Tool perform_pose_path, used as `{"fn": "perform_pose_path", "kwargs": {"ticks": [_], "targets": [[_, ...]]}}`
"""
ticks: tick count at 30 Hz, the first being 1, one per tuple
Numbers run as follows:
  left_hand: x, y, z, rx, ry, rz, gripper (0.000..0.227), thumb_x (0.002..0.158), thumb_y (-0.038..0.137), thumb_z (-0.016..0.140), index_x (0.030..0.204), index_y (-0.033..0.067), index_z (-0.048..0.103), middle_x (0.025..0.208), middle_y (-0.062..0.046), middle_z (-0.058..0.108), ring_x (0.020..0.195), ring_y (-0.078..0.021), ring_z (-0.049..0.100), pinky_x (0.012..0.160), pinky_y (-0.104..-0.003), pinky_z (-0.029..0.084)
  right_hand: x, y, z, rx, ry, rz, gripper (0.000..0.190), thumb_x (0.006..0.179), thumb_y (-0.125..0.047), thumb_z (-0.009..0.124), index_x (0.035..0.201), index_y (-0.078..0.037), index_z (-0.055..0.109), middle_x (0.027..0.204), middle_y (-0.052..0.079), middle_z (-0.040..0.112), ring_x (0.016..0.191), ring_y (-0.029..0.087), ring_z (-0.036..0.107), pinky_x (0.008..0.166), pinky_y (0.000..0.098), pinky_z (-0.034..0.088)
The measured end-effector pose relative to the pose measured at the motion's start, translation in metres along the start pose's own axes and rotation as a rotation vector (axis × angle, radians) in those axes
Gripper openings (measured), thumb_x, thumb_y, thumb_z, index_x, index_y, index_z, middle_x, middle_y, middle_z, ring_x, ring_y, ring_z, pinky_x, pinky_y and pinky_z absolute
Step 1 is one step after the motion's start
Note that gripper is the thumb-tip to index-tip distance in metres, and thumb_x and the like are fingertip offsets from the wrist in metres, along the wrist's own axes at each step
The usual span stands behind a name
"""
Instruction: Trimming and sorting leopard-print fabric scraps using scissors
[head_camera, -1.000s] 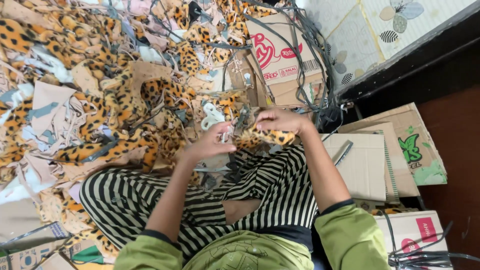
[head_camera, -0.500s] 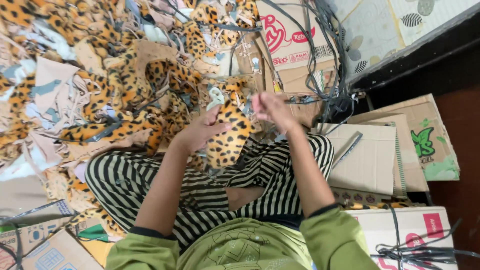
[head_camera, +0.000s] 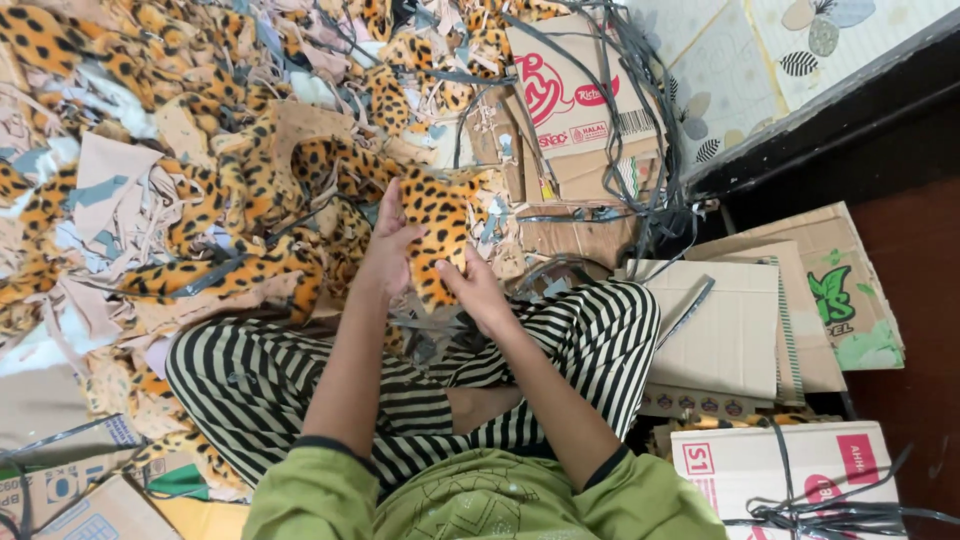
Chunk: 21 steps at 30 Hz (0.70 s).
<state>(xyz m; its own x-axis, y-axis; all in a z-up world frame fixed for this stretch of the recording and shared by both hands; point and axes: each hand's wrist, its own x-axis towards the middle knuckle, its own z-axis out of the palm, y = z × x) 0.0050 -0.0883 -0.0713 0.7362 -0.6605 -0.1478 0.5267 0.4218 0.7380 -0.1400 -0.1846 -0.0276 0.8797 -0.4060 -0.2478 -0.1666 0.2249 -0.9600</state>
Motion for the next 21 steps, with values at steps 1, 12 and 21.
{"fn": "perform_pose_path", "kwargs": {"ticks": [1,12,21], "targets": [[-0.002,0.003,0.009,-0.002,0.003,-0.004,0.085,0.097,-0.018,0.048,0.164,0.0190,0.013,0.160,-0.023,0.036,0.140,-0.0425,0.046,0.107,-0.058,0.051,0.010,0.024,-0.006,-0.001,0.001,0.006,0.034,0.099,-0.017,0.068,0.131,-0.009,0.060,0.112,0.011,0.075,0.098,0.011,0.070,0.078,0.0308,0.061],[0.002,0.028,0.031,0.346,0.498,-0.326,0.082,0.085,0.049,0.084,0.146,0.0073,0.050,0.141,-0.019,0.056,0.130,-0.0362,0.058,0.097,-0.054,0.056,0.015,-0.004,-0.015,-0.087,-0.170,0.277,0.069,0.095,-0.011,0.064,0.157,-0.010,0.033,0.085,0.020,0.067,0.047,0.019,0.067,0.040,0.0229,0.058],[0.068,0.001,-0.024,0.239,0.300,-0.012,0.041,0.083,-0.008,0.065,0.114,0.0121,0.048,0.124,-0.005,0.055,0.120,-0.0251,0.056,0.095,-0.035,0.049,0.015,-0.001,-0.022,0.075,-0.172,0.289,0.051,0.096,-0.006,0.062,0.145,-0.005,0.047,0.087,0.019,0.068,0.047,0.017,0.068,0.036,0.0177,0.056]]}}
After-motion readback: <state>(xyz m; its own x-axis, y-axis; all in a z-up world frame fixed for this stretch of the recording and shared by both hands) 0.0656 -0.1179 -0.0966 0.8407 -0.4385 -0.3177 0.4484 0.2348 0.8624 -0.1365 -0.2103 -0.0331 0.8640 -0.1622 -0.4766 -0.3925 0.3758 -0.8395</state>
